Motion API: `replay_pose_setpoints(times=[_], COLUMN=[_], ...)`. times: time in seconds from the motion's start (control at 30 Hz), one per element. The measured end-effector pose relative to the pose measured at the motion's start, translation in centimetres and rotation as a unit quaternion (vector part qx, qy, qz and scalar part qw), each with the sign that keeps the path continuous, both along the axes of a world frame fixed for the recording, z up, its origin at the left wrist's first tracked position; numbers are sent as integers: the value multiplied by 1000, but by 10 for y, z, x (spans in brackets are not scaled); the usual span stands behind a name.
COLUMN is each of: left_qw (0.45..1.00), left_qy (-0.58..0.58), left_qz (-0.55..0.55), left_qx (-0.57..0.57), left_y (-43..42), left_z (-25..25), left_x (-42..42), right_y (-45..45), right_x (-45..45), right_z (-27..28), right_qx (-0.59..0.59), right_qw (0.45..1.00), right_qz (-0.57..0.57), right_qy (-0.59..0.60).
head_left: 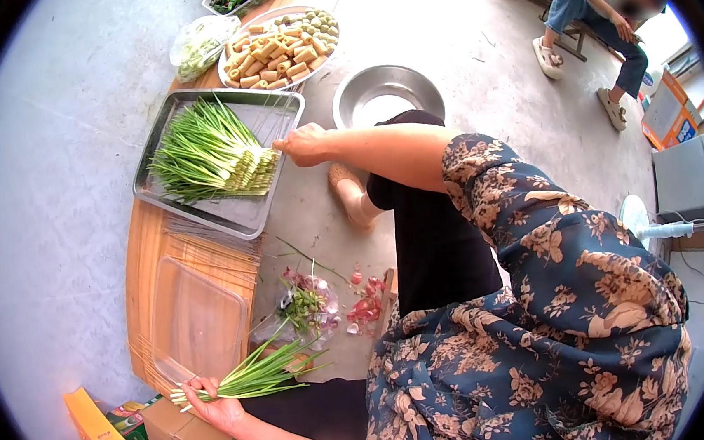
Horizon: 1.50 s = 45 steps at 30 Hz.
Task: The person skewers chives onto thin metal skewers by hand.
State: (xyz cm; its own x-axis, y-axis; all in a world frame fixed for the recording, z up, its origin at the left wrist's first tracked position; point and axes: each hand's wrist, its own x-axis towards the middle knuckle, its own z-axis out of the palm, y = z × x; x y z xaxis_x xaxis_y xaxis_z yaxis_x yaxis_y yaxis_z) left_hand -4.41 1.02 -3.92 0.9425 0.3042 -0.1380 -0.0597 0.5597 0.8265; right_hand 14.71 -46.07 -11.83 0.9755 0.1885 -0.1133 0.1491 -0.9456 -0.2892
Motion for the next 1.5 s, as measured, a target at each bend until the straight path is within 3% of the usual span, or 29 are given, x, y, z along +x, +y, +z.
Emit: replay_pose_setpoints(times=[1.5], left_qw=[1000], left_qy=[10], left_qz=[-8], left_qx=[-9], left_y=[-2], left_z=[-6], left_x=[8], right_y=[19], right_x=[-3], right_z=[13], right_qx=[71], right_qw=[993], right_qz=[-15], right_qy=[-88])
